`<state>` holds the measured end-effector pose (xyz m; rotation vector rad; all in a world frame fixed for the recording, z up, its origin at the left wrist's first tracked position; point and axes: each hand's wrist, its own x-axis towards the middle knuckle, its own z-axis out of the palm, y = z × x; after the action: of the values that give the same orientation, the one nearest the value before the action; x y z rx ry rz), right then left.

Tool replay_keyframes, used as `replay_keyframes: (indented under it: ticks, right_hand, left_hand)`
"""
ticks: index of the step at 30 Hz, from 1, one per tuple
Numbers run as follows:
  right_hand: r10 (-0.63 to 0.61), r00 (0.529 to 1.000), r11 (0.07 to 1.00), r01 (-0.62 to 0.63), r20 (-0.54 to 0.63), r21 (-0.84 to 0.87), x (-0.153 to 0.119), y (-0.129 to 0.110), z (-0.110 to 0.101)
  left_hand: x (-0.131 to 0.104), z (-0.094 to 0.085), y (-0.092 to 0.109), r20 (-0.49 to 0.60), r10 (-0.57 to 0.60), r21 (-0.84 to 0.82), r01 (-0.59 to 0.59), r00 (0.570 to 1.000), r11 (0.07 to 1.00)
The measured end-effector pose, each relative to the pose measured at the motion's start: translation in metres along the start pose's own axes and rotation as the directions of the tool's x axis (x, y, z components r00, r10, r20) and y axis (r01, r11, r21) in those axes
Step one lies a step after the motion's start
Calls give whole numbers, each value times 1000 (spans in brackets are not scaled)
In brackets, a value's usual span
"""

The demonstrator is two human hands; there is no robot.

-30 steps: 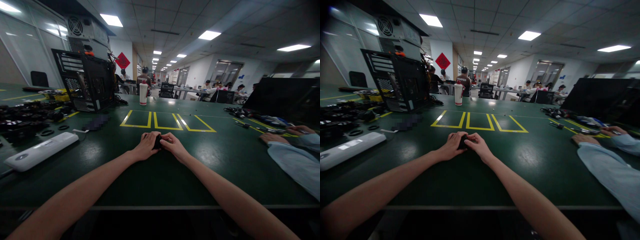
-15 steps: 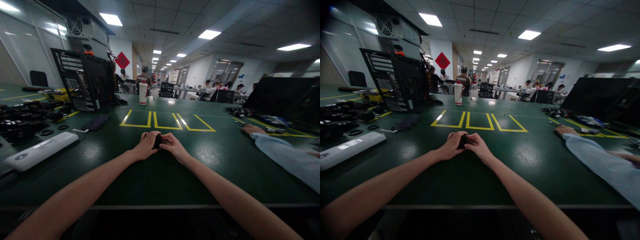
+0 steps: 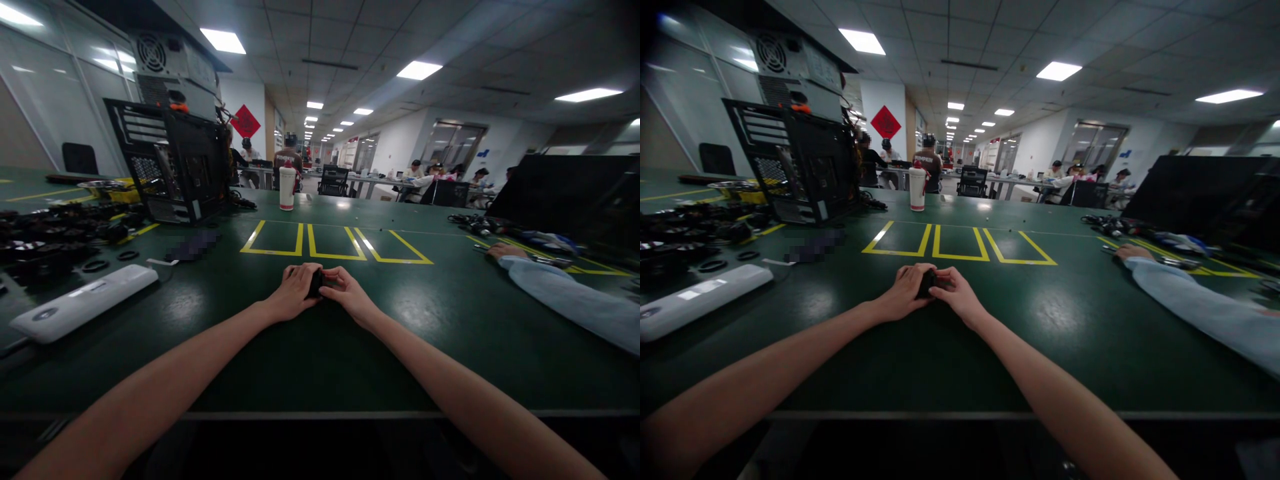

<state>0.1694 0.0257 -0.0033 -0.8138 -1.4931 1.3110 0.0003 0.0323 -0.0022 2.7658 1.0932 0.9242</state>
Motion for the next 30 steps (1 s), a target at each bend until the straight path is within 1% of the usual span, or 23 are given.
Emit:
replay_keyframes:
  ticks: [2,6,10,13,16,18,20,25,28,30]
  right_hand:
    - [-14,1000,1000,14,5,16,-1,0,0]
    - [-17,999,999,15,-47,-36,1,2,1]
    - [22,997,997,-27,-72,-67,5,4,-1]
    - [46,999,998,-47,-20,-48,4,2,-2]
    - [8,999,1000,-9,43,2,1,0,-3]
    - [-7,998,1000,6,60,22,-1,-2,-3]
    - [-3,999,1000,2,45,13,-1,-2,-2]
    - [8,999,1000,-10,-43,-28,3,1,0]
    - [19,998,999,-21,-59,-41,4,2,0]
    - [15,999,999,-17,-46,-41,3,1,-1]
  left_hand:
    - [0,1,-1,1,-2,-1,2,1000,1000]
    - [0,1,-1,-7,-3,6,3,1000,1000]
    - [0,0,0,-7,3,3,-3,1000,1000]
    - [0,0,1,-3,2,5,-2,1000,1000]
    - [0,0,1,5,2,8,-2,1000,1000]
    - [0,0,1,10,3,8,-3,1000,1000]
    - [0,0,1,9,3,4,-3,1000,1000]
    - [1,-1,1,-2,2,1,-2,1000,1000]
    - [1,-1,2,3,4,8,-4,1000,1000]
    - [0,-1,2,2,2,10,-2,1000,1000]
